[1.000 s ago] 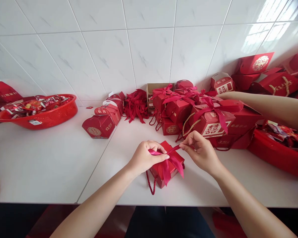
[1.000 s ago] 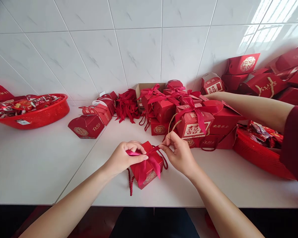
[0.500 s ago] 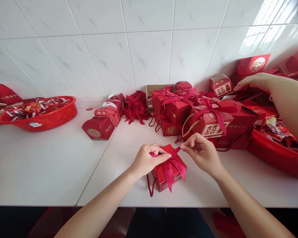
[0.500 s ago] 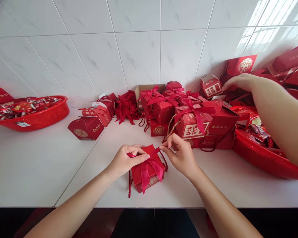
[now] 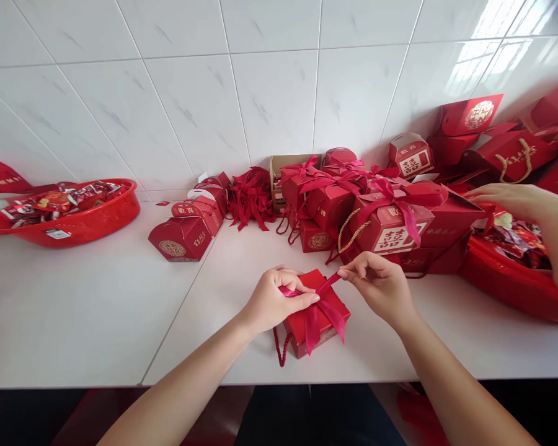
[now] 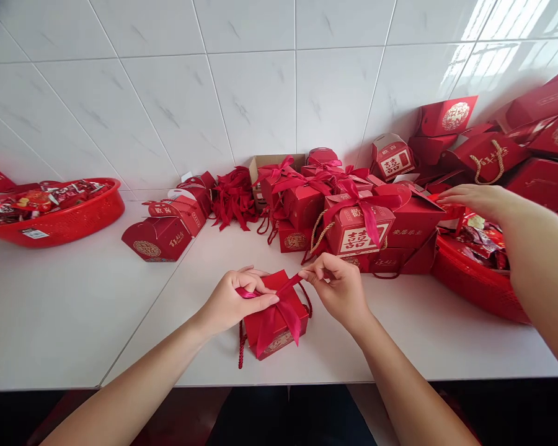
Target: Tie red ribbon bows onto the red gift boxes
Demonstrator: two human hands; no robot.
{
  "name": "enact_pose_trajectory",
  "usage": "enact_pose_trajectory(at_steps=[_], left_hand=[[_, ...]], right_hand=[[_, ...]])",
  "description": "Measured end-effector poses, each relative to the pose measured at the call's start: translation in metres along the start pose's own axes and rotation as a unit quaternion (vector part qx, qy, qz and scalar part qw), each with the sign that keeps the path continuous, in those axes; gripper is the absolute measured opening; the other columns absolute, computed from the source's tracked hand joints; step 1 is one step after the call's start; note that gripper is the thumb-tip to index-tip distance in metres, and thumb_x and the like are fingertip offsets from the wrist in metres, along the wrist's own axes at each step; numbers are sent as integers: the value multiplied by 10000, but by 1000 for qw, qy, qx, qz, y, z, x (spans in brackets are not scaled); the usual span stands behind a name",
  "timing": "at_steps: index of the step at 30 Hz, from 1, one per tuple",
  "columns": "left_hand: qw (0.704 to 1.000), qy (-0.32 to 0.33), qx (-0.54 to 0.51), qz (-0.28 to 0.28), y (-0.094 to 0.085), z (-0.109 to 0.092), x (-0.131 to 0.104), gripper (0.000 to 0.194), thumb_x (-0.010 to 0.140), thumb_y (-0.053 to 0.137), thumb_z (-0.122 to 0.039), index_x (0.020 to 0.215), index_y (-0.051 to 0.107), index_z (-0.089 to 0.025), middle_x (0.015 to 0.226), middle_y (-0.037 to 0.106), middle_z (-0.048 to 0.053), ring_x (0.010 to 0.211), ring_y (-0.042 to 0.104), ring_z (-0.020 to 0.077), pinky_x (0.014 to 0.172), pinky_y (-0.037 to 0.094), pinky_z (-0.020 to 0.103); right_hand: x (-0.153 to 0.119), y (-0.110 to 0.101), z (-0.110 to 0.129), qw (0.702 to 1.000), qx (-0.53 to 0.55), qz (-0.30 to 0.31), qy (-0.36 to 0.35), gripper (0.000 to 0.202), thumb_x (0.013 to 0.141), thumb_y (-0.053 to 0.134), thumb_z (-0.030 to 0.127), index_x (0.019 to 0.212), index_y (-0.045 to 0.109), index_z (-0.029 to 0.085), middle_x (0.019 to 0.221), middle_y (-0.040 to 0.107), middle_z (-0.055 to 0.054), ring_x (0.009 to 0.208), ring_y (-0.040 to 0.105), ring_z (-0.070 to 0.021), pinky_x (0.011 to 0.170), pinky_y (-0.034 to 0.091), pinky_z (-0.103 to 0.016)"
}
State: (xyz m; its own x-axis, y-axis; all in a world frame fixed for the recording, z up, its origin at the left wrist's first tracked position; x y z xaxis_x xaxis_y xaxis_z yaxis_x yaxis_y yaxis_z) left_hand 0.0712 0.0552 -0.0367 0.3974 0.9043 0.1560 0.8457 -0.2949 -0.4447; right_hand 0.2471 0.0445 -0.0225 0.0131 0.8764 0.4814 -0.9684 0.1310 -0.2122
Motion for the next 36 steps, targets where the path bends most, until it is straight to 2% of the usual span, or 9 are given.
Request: enact_pose_trajectory(at_steps=[3,7,10,14,17,20,23,29,36], left_hand=[[1000,-9,-12,-1,0,2,1,589,714,725,-309,515,179,-207,691,730,17,1020,652,249,1138,225,439],[1000,-29,-10,1,-1,5,1,399,694,753,-319,507,420,-203,692,722,23,957,672,252,1113,256,478],[997,-49,-52,11,0,4,-1,273,706,743,-315,689,494,-203,782,733,23,817,690,220,893,475,414],[993,-53,-97,32,1,-2,-6,380,721,733,-301,979,462,-239,859,712,1,705,659,161,664,515,280],[995,-44,-88,22,-4,-3,-8,351,757,702,-331,1014,484,-231,897,690,16,747,642,158,711,505,282],[996,-24,-85,-32,-20,-2,-9,219,799,649,-340,929,531,-208,904,659,39,993,612,210,880,461,320],[996,-16,-80,-26,-28,1,-11,156,804,628,-339,818,570,-194,1014,625,61,1113,556,242,955,416,344],[996,-31,-74,46,-24,6,-15,177,818,615,-358,764,618,-189,1213,568,81,1087,565,251,860,459,329],[995,-12,-83,60,-21,-2,-6,296,834,577,-419,648,536,-194,1146,602,79,1194,508,258,894,441,323]], right_hand=[[-5,1,6,998,-56,-7,-18,254,836,641,284,687,443,227,683,612,-11,690,637,-185,609,498,-299],[-19,-3,30,984,-154,-11,-88,61,881,574,238,870,516,227,838,599,-45,755,593,-183,669,497,-319],[-36,-10,50,970,-188,-2,-155,159,854,627,267,968,520,232,1032,568,-104,949,577,-241,782,501,-383],[-58,6,53,934,-264,106,-215,466,728,757,436,1097,549,242,1288,457,-156,1188,443,-350,931,443,-516],[-66,15,46,917,-302,115,-232,427,757,742,370,1128,571,246,1374,404,-153,1265,371,-370,972,411,-549],[-69,16,49,920,-284,97,-253,312,793,702,308,1079,604,230,1361,429,-149,1269,375,-364,980,409,-542],[-65,14,60,931,-232,97,-263,299,825,632,412,1048,623,213,1327,465,-151,1249,385,-379,987,391,-566],[-29,6,75,963,-173,47,-201,149,865,564,214,942,688,242,1245,542,-108,1152,506,-302,970,436,-504],[6,47,68,944,-223,176,-166,84,808,689,267,852,760,280,1329,512,-79,1260,413,-333,995,423,-553]])
Point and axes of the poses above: each hand's wrist, its own x-axis towards the middle knuckle, its own y-axis out of the palm, z = x × y, the point moved 9 cm from there along x, towards the middle knuckle
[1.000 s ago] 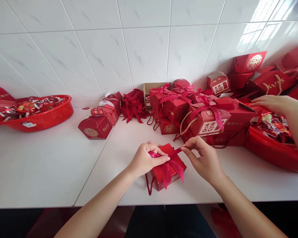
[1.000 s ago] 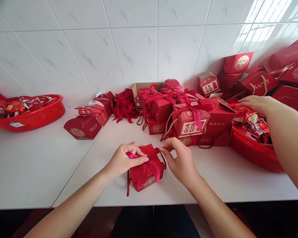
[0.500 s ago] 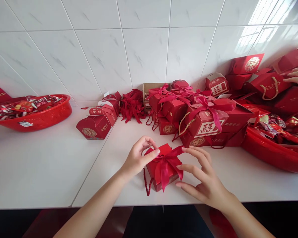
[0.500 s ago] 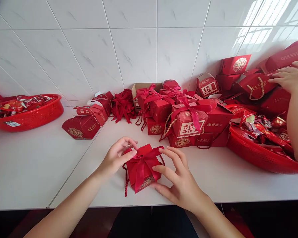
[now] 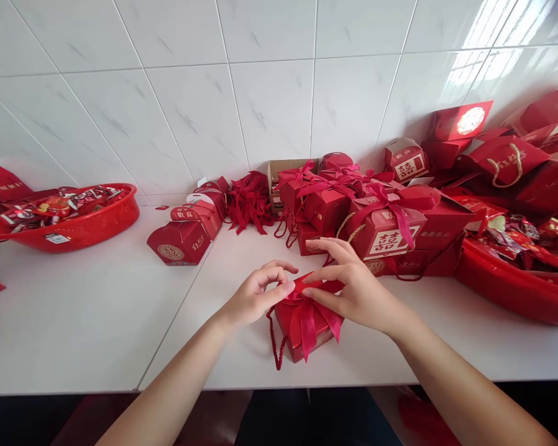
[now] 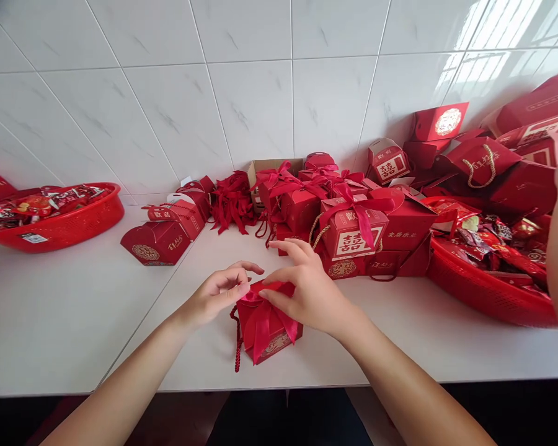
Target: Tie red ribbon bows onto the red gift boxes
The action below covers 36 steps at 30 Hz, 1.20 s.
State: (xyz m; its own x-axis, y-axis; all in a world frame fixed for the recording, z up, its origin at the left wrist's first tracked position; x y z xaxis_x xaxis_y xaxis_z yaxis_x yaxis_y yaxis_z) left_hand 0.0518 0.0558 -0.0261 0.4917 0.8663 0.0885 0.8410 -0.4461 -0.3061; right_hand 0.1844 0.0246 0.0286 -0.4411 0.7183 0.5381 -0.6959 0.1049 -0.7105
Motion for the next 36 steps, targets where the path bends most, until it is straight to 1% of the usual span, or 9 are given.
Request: enact_pose_trajectory(at_steps=[5,9,12,19,23,28,31,34,36], left_hand=[[999,0,40,5,-2,0,3,295,833,583,-401,632,525,-192,1176,592,69,1158,533,249,931,411,327],[999,0,54,-5,-5,2,4,303,829,589,-367,609,482,-189,1177,592,75,1153,528,253,969,379,362],[999,-2,52,2,-4,3,6,304,835,579,-336,607,444,-189,1177,595,68,1138,537,245,982,367,362],[995,22,96,-8,-6,1,6,276,840,567,-317,620,453,-195,1162,578,55,1149,510,238,989,362,353],[986,32,162,-18,-8,-1,5,283,842,553,-308,605,452,-192,1082,566,48,1147,474,237,1010,339,374],[969,59,236,-44,-10,-8,5,287,842,545,-314,594,474,-190,943,561,34,1016,490,222,930,390,365],[958,69,272,-60,-10,-8,5,286,829,562,-312,579,501,-187,922,563,38,988,493,230,916,396,379],[964,65,244,-80,-14,-6,3,314,844,550,-354,579,542,-187,950,581,52,1013,515,241,929,406,380],[979,58,169,-100,-19,-3,-2,290,883,501,-403,721,628,-198,1029,598,66,1058,535,240,940,420,361]], right_hand=[[3,16,-2,996,-32,79,-2,96,796,688,208,733,750,244,1371,487,-80,1299,366,-356,986,394,-596],[-1,22,2,994,-21,105,-18,102,799,669,208,721,733,226,1372,487,-89,1312,360,-348,979,403,-575],[0,25,4,994,-23,107,-20,116,784,651,184,682,699,206,1353,500,-99,1305,368,-345,964,417,-560],[4,29,5,994,-25,109,-19,124,739,625,145,624,642,188,1331,516,-95,1294,376,-343,961,419,-534],[3,30,3,994,-15,111,-14,121,735,622,151,621,642,189,1329,517,-86,1279,380,-336,958,422,-521],[2,30,2,995,-6,103,-13,133,741,618,145,615,626,184,1303,533,-84,1252,400,-316,964,425,-492],[2,30,3,995,-3,100,-16,137,748,617,148,616,622,182,1281,542,-91,1241,412,-308,967,426,-480],[2,30,2,995,-2,101,-14,137,753,621,149,620,626,182,1276,539,-91,1241,413,-303,978,421,-480],[1,29,-2,995,4,99,-2,126,766,630,164,643,644,186,1290,526,-90,1244,412,-297,994,410,-483]])
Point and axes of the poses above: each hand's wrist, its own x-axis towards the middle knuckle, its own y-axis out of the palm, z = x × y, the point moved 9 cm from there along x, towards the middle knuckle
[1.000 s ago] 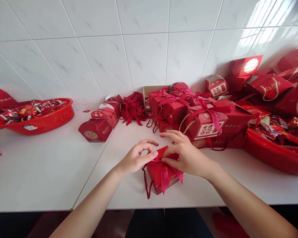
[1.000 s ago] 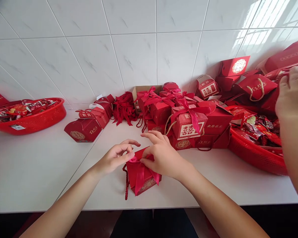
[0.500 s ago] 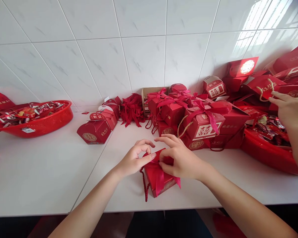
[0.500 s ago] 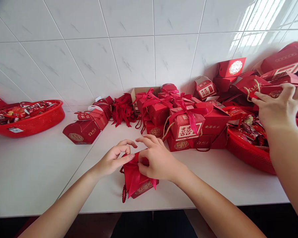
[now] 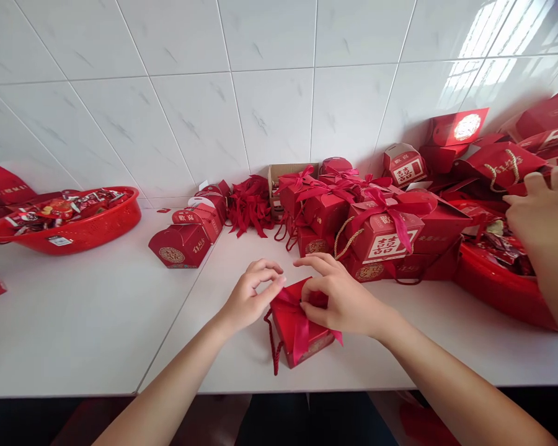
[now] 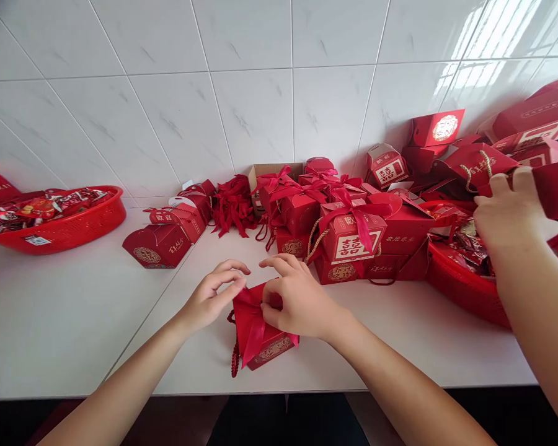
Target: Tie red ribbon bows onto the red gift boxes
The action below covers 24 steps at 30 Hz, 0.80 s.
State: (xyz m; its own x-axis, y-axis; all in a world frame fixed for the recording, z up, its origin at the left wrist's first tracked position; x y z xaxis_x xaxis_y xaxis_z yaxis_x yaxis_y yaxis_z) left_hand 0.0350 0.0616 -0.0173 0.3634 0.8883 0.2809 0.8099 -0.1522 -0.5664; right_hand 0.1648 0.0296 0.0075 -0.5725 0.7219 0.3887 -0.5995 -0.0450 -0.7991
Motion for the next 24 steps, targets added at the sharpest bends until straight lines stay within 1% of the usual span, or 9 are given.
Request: enact_pose_trajectory(at_steps=[2,4,7,10,12,14,17,21,24], left_hand=[[996,-26,-78,-35,-9,8,-9,299,911,458,-438,1003,641,-219,1141,597,78,1106,544,235,957,426,351],[988,-58,-124,-76,-18,20,-24,373,912,459,-461,1189,557,-231,1205,590,90,1139,543,237,979,422,361],[978,-116,-127,-115,-26,48,-50,389,883,503,-482,1167,545,-219,1211,593,100,1186,525,256,998,415,380],[972,-173,-103,-121,-26,79,-73,377,846,555,-469,1124,539,-215,1178,598,102,1152,547,260,977,438,396],[970,-189,-92,-123,-24,93,-83,371,830,577,-446,1113,529,-212,1145,600,99,1104,570,251,972,444,404],[971,-186,-85,-121,-23,98,-89,345,835,571,-428,1101,528,-213,1133,599,93,1088,573,242,983,437,407],[974,-187,-70,-104,-20,97,-93,312,859,544,-421,1105,528,-229,1158,597,82,1103,561,237,995,423,408],[975,-197,-57,-83,-18,93,-95,308,872,537,-430,1122,522,-251,1191,595,69,1141,542,238,993,421,403],[975,-198,-59,-81,-18,91,-96,304,876,528,-437,1118,530,-253,1188,602,68,1146,544,239,983,433,397]], right_hand=[[-2,-1,-5,1000,15,-2,17,111,792,638,198,687,675,195,1306,512,-92,1248,418,-289,1010,401,-481],[-5,-3,-9,999,28,-6,34,88,814,646,239,764,714,215,1311,509,-94,1246,431,-283,1016,399,-482],[-7,-3,-9,999,24,-5,46,93,815,672,266,862,751,256,1331,511,-88,1254,430,-293,1016,399,-502],[-7,-2,-5,999,-7,0,52,66,791,706,266,803,771,274,1349,520,-73,1253,430,-315,1002,405,-529],[-6,-2,-4,997,-27,-6,66,47,771,729,289,767,775,282,1336,541,-71,1233,454,-325,982,418,-547],[-6,-2,-5,996,-38,-14,85,41,757,742,306,765,778,291,1317,562,-74,1215,479,-330,963,432,-557],[-8,-2,-7,993,-41,-20,113,48,758,735,278,745,778,294,1293,584,-71,1207,495,-330,951,447,-553],[-9,-1,-6,991,-42,-21,122,107,771,694,219,695,760,257,1285,589,-73,1203,507,-319,963,449,-531],[-8,-4,-8,991,-36,-36,127,124,772,666,203,667,729,221,1270,592,-85,1199,515,-309,974,450,-507]])
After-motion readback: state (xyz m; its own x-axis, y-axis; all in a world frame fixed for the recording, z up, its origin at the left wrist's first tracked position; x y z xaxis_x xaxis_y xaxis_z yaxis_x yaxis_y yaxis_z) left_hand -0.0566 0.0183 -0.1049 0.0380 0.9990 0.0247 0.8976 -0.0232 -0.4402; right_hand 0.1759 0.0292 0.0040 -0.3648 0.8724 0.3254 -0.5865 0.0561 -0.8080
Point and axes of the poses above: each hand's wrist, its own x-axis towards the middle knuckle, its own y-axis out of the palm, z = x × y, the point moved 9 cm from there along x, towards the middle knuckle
